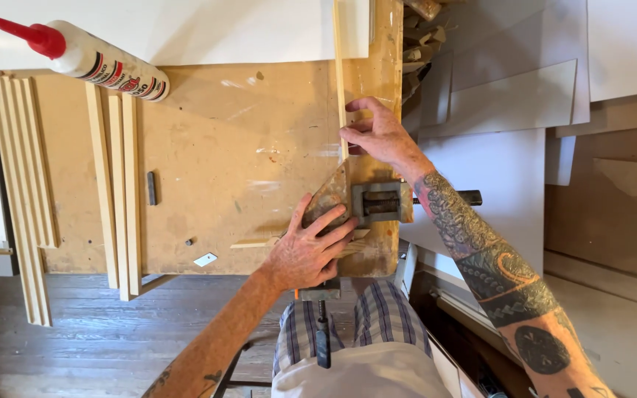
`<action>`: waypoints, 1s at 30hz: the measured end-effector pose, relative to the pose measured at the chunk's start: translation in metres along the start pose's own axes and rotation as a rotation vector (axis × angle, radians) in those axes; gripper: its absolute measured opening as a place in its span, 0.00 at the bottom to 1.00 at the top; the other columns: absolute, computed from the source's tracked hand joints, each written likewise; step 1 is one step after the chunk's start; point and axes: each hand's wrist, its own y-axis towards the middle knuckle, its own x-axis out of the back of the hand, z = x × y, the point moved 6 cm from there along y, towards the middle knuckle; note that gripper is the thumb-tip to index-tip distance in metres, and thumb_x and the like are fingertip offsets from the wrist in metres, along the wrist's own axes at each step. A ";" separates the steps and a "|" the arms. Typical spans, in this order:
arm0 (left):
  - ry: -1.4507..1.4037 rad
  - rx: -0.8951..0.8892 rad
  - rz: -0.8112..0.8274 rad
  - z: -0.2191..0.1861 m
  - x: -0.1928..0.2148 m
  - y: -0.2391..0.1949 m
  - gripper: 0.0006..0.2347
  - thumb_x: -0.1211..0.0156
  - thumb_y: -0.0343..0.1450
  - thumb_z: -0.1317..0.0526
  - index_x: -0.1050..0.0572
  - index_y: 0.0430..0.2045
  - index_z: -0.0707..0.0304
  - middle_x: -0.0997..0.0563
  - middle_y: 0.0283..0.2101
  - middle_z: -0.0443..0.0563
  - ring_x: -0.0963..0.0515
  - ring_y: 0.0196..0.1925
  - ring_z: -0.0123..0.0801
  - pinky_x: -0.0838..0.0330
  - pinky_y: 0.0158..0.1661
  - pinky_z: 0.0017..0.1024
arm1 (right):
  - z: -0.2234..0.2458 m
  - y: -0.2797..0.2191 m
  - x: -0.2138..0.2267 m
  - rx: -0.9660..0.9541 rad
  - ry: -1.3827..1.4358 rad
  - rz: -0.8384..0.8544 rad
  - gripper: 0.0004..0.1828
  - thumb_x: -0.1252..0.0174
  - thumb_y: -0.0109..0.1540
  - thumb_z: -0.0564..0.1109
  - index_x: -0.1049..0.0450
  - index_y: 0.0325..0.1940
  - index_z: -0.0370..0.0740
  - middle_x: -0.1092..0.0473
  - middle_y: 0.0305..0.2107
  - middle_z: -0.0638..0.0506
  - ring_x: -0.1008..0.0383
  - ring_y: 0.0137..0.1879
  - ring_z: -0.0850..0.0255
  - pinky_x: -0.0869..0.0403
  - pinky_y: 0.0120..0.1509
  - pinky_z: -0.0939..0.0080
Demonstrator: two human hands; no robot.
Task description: Applying wood glue to wooden strips and securing them in a corner clamp
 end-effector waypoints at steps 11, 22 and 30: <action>-0.016 -0.006 0.017 -0.001 0.002 0.002 0.20 0.46 0.60 0.56 0.23 0.46 0.57 0.26 0.64 0.47 0.34 0.71 0.46 0.44 0.62 0.73 | -0.012 0.008 0.000 -0.005 0.068 0.039 0.29 0.34 0.64 0.40 0.37 0.65 0.42 0.25 0.43 0.32 0.20 0.45 0.49 0.15 0.47 0.49; 0.008 -0.037 0.008 -0.002 0.003 0.004 0.22 0.49 0.60 0.57 0.23 0.48 0.57 0.28 0.66 0.49 0.33 0.70 0.48 0.41 0.58 0.72 | 0.070 -0.115 0.041 0.477 -0.617 -0.064 0.18 0.36 0.66 0.48 0.26 0.57 0.37 0.22 0.37 0.41 0.19 0.42 0.47 0.18 0.45 0.49; 0.008 -0.029 -0.039 -0.004 0.006 0.006 0.21 0.47 0.58 0.57 0.22 0.44 0.59 0.25 0.63 0.50 0.31 0.69 0.49 0.41 0.58 0.72 | -0.053 -0.186 0.127 0.752 -1.191 -0.140 0.21 0.36 0.62 0.50 0.28 0.59 0.51 0.27 0.46 0.57 0.22 0.46 0.59 0.21 0.48 0.59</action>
